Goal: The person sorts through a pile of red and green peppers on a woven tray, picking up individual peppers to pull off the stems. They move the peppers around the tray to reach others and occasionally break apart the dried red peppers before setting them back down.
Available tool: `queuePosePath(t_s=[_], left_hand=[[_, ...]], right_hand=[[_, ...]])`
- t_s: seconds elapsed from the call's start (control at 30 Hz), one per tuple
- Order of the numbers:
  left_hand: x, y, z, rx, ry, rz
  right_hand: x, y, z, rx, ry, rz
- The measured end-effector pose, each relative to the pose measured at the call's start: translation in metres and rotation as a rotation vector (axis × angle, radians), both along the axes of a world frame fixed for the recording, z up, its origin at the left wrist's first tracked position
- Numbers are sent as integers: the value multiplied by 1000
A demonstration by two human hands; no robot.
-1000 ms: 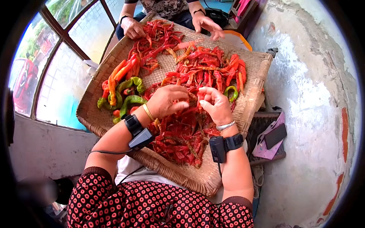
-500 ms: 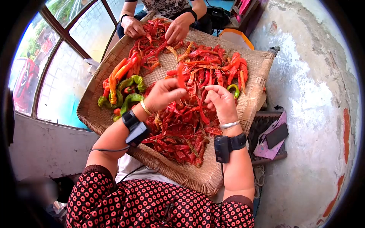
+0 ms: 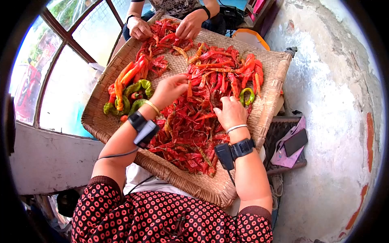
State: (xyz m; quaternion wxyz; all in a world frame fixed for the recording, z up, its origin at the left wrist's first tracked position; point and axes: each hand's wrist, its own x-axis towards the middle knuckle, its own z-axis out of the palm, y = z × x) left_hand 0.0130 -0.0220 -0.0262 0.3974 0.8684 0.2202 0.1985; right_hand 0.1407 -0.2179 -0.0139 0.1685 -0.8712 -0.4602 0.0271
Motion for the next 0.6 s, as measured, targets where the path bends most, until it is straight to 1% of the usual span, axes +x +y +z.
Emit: queuePosePath(t_s=[0.03,0.07,0.1,0.17,0.2,0.23,0.27,0.3,0.33,0.37,0.4,0.43,0.47,0.5,0.53,0.57,0.6], left_hand=[[-1,-13,8,273,82,-3],[-2,-20,6,334,33,-14],[0,-21,1,332,33,-12],[2,-22,-13,462,13,-137],[1,-23,-13,556,-76,-176],[1,-24,-14,556,-76,-176],[1,-25,-14,502,-61,-235],[1,-27,-13,448,-47,-294],[2,-29,-15,359,-47,-323],[2,-30,-15,359,-47,-322],[2,-31,-14,309,-37,-376],[3,-32,-12,259,-27,-431],[2,-35,-11,339,-160,-363],[2,-39,-5,340,-160,-364],[3,-42,3,275,-208,-352],[3,-45,10,210,-255,-341],[4,-49,13,210,-254,-342]], right_hand=[[-1,0,2,-101,-27,-23],[0,0,1,-103,-28,-22],[3,-2,-3,-109,20,20],[7,-4,-7,-115,68,63],[8,-3,-8,-146,118,100],[11,-3,-10,-177,169,137],[15,-4,-22,-60,129,170],[14,-4,-19,-60,130,170],[13,-3,-13,0,192,114],[12,-2,-9,60,255,60],[13,-3,-8,163,319,27],[15,-3,-8,288,394,48],[16,-4,-5,377,643,40],[15,-5,2,466,891,30],[14,-6,8,467,892,28],[12,-7,14,559,1061,35],[11,-8,16,651,1229,41]])
